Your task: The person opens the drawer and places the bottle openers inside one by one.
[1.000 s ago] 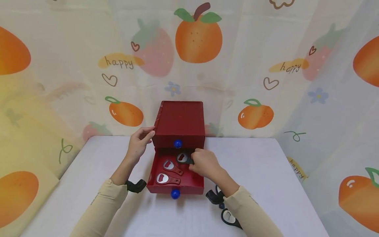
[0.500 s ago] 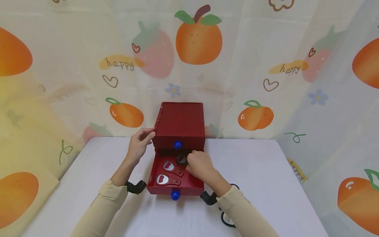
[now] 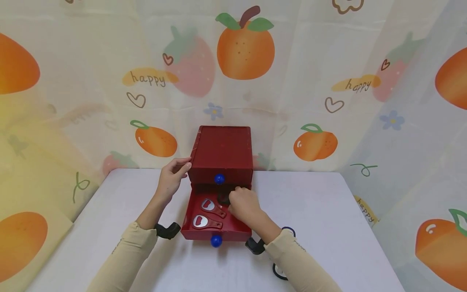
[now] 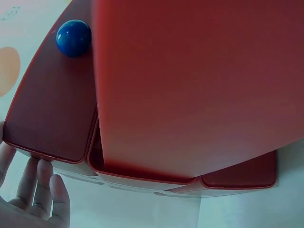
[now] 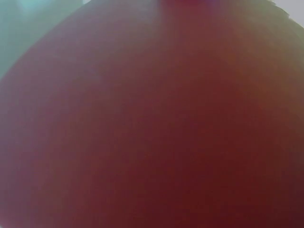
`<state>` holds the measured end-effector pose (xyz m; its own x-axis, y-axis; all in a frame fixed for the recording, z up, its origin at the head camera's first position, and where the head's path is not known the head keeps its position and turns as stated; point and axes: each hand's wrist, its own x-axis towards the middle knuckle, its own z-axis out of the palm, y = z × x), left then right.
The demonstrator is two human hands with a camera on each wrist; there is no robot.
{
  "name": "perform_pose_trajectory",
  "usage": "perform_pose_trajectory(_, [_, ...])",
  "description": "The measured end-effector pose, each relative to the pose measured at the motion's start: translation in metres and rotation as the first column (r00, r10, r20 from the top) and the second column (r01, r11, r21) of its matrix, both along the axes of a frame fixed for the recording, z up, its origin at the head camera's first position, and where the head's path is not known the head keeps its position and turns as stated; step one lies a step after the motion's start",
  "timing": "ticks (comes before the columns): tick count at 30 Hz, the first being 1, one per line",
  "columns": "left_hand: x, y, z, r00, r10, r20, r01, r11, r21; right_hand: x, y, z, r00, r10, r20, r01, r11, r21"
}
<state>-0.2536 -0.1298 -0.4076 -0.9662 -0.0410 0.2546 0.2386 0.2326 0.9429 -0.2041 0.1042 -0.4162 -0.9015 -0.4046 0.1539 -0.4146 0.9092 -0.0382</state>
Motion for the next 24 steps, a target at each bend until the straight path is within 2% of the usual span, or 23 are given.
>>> perform_pose_trajectory(9, [0.000,0.000,0.000,1.000,-0.006,0.006,0.006,1.000,0.005,0.002,0.003,-0.001,1.000,-0.012,-0.009,0.011,0.999,-0.052])
perform_pose_trajectory(16, [-0.001,0.000,0.000,0.999,-0.001,0.043,0.002,1.000,-0.006,0.008,0.013,0.007,0.997,-0.033,0.074,0.045,0.985,-0.167])
perform_pose_trajectory(24, [-0.001,0.000,0.000,0.999,-0.005,0.038,0.005,1.000,0.001,0.014,0.027,0.013,0.992,-0.046,0.119,0.077,0.959,-0.272])
